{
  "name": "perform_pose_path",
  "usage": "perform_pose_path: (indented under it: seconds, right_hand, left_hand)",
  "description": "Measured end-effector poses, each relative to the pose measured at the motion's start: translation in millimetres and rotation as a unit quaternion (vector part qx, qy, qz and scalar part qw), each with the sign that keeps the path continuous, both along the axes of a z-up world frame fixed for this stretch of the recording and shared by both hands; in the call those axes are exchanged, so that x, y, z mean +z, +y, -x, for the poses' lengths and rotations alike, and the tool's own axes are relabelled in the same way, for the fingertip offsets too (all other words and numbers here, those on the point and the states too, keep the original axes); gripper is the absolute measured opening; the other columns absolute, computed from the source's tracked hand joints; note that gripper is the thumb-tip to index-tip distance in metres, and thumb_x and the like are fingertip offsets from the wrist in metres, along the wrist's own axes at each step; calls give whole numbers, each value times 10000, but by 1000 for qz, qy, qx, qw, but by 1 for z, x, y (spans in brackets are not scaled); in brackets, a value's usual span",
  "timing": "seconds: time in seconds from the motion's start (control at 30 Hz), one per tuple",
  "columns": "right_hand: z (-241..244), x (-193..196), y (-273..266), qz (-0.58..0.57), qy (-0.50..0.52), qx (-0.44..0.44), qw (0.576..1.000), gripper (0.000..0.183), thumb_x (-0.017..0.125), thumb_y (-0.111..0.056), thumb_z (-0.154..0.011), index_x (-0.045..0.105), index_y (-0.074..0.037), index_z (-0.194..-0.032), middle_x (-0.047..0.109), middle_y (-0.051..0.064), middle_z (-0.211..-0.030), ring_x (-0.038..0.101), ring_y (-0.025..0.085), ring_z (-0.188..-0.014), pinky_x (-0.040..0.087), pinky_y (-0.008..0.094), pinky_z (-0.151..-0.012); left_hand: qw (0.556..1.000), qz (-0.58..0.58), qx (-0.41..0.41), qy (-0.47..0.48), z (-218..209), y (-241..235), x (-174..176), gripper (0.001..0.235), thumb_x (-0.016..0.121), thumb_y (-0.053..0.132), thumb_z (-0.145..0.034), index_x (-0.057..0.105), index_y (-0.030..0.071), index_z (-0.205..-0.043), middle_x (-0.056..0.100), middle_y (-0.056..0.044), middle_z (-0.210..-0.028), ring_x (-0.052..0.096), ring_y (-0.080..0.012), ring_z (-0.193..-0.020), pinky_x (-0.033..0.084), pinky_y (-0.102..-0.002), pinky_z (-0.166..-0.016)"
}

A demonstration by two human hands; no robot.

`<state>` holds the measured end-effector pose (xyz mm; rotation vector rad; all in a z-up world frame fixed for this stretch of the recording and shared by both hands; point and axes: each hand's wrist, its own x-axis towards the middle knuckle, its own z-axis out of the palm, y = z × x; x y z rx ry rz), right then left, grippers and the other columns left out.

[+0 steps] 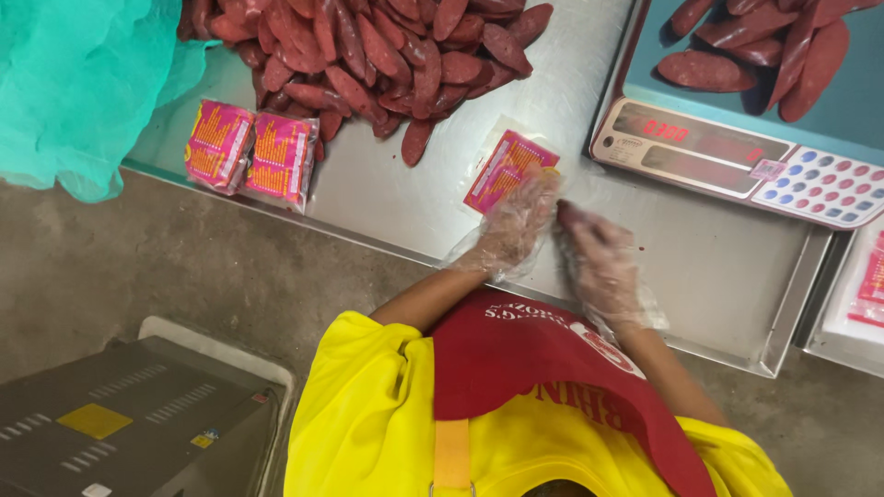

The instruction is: The person places pieces of processed meat onto a digital scale and then packs them into small plastic bags by hand.

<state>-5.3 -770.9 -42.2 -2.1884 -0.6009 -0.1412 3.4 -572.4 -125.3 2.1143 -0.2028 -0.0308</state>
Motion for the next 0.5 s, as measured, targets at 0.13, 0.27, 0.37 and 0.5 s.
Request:
perform_pose_path:
  seconds: [0.13,0.27,0.37,0.5]
  right_hand:
    - [-9,-11,5,50,52,119,990,256,694,-72,-923,686,-75,-1178,710,152,-1126,671,320,-1001,566,433,-878]
    - [-32,-35,2,-95,118,238,959,454,605,-60,-842,627,-11,-1292,630,188,-1224,605,315,-1119,506,436,-978]
    - [-48,-54,39,-2,372,120,921,294,565,-39,-963,637,-59,-1247,714,119,-1154,689,248,-1067,585,362,-971]
    - [-74,-57,61,174,206,236,934,477,744,-57,-731,687,-69,-1204,664,150,-1223,655,288,-1067,522,380,-975]
  left_hand:
    - [929,-327,-76,-158,11,-1,-25,542,363,301,-1095,381,87,-1593,361,-58,-1691,165,-304,-1615,108,-425,-1338]
    - [966,-189,-101,-142,19,10,-21,525,420,367,-1092,449,133,-1562,329,-66,-1675,120,-318,-1611,91,-440,-1337]
    - [967,-206,-95,-118,23,17,-3,520,435,371,-1083,476,160,-1557,331,-52,-1683,117,-291,-1606,94,-450,-1329]
    - [956,-246,-87,-131,31,26,15,532,458,368,-1073,494,136,-1549,317,-76,-1670,97,-307,-1587,80,-468,-1302]
